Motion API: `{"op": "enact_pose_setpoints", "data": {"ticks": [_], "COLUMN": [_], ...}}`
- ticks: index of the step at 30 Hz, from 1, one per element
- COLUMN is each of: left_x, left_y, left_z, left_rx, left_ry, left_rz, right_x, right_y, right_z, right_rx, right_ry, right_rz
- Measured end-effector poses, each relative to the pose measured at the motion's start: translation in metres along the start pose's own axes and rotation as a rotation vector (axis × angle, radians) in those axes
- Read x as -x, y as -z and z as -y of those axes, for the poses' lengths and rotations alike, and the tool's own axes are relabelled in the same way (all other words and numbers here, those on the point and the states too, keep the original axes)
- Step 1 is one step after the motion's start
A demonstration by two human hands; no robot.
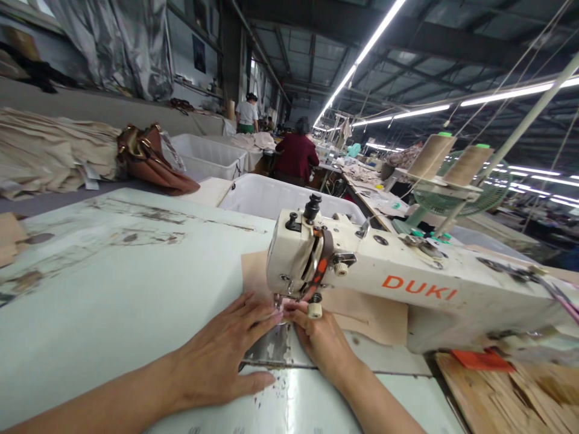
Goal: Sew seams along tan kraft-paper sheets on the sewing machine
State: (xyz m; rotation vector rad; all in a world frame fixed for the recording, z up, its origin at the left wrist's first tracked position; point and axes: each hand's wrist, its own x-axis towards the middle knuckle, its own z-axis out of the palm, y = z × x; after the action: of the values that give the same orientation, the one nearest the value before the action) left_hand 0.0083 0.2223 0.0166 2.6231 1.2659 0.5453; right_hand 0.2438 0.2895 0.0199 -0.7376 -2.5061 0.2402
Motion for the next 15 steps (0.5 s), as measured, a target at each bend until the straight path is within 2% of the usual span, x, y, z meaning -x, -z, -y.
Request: {"op": "enact_pose_setpoints", "data": {"ticks": [6,10,13,15], "left_x": [-0.008,-0.005,0.029,0.065], "left_y": [0.002,0.006,0.002,-0.008], "left_z": [0.003,-0.006,-0.034,-0.059], "left_rx": [-0.034,-0.098,-0.150,-0.080], "left_ry": [0.002,-0.017,-0.050,-0.075], "left_rz": [-0.004,-0.042,-0.136,-0.200], "right_x": [-0.002,0.006,0.038,0.069], "right_y": [0.000,0.019,0.034,0.039], "right_z": [0.008,0.002,0.008,0.031], "right_rx": [0.079,0.177,0.284,0.339], "right_ry": [-0.065,-0.187,-0.366,-0.445], "right_rz": [0.056,0.064,0.018,0.024]}}
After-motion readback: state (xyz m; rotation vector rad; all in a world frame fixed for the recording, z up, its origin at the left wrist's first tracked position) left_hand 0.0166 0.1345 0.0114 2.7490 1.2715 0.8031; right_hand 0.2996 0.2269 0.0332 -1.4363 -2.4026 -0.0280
